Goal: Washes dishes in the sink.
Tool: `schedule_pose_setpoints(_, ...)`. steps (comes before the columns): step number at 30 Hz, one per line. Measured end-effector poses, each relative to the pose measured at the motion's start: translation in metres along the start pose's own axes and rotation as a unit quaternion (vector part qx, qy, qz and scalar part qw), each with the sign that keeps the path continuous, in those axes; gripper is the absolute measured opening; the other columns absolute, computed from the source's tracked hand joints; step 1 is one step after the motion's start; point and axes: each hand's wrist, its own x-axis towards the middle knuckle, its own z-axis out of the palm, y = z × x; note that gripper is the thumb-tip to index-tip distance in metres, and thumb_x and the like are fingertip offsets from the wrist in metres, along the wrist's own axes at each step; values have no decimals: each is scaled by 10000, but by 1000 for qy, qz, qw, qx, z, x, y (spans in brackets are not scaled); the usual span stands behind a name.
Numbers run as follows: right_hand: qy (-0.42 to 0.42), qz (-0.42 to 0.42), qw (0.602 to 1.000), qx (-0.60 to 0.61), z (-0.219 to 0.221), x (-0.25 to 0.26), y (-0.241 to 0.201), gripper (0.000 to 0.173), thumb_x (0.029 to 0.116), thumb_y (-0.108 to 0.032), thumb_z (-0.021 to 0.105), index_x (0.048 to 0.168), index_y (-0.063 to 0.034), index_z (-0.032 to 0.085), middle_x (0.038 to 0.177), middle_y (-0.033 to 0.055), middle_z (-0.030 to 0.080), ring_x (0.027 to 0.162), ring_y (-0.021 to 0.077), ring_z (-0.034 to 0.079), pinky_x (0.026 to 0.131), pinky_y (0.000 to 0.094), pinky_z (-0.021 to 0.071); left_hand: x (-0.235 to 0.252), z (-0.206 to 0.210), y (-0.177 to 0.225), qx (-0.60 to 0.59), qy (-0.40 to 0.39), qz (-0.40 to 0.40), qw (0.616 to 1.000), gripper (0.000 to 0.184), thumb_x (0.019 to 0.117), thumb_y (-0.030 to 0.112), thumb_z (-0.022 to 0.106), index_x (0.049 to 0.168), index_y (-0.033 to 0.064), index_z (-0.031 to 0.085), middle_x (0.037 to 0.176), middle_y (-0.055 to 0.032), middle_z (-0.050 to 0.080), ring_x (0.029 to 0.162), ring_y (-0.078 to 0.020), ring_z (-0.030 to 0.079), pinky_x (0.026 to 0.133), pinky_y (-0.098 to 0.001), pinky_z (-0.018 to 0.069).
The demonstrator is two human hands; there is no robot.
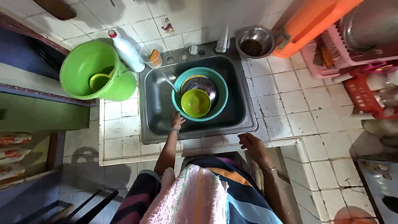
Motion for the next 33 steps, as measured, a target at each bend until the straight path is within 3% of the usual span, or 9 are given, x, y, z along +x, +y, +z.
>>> schedule_pose_setpoints(5,-69,-32,997,-16,5,19,-9,244,1062,-110,542,1182,59,670,935,151,712,749,161,692,722,323,589,4,-7,14,-42,-1,-19,999,443,1124,230,394,1469,-47,411,1421,-288,502,1217,-338,572,1006,-430,483)
schedule_pose_setpoints(10,-99,-36,993,-49,-16,39,-1,254,1064,-127,538,1187,52,670,935,154,712,759,182,698,729,351,594,10,-32,26,-57,90,-16,994,476,1108,323,448,1442,-16,472,1397,-256,525,1206,-338,553,1000,-457,464)
schedule_pose_setpoints(15,-102,-19,993,-57,-39,55,7,258,1069,-112,525,1210,58,657,971,169,712,789,197,702,758,367,592,17,-69,23,-64,163,-6,984,522,1089,398,459,1472,43,473,1463,-233,501,1294,-366,516,1039,-552,431)
schedule_pose_setpoints(19,-102,-33,993,-50,-42,63,2,249,1068,-124,532,1187,50,664,929,142,708,750,149,690,723,318,588,5,-93,31,-106,183,-7,977,553,1090,398,457,1533,74,388,1541,-222,425,1370,-359,458,1080,-528,401)
schedule_pose_setpoints(24,-125,-36,990,-60,-19,63,-15,263,1073,-133,531,1201,57,659,964,154,710,764,162,689,740,335,586,-1,-117,36,-150,177,-5,973,529,1084,368,477,1506,56,417,1551,-222,411,1379,-357,451,1081,-512,404)
schedule_pose_setpoints(28,-140,-54,986,-67,17,65,-34,273,1074,-140,527,1207,60,656,986,165,709,789,181,697,767,354,591,4,-138,46,-158,154,17,975,571,1093,462,406,1479,45,463,1536,-206,447,1371,-341,474,1079,-518,413)
schedule_pose_setpoints(33,-122,-90,984,-93,70,67,-75,294,1071,-154,527,1222,56,667,1073,206,718,903,258,716,866,429,585,22,-165,68,-167,126,19,978,611,1077,523,406,1447,47,508,1514,-194,477,1364,-322,480,1076,-501,411)
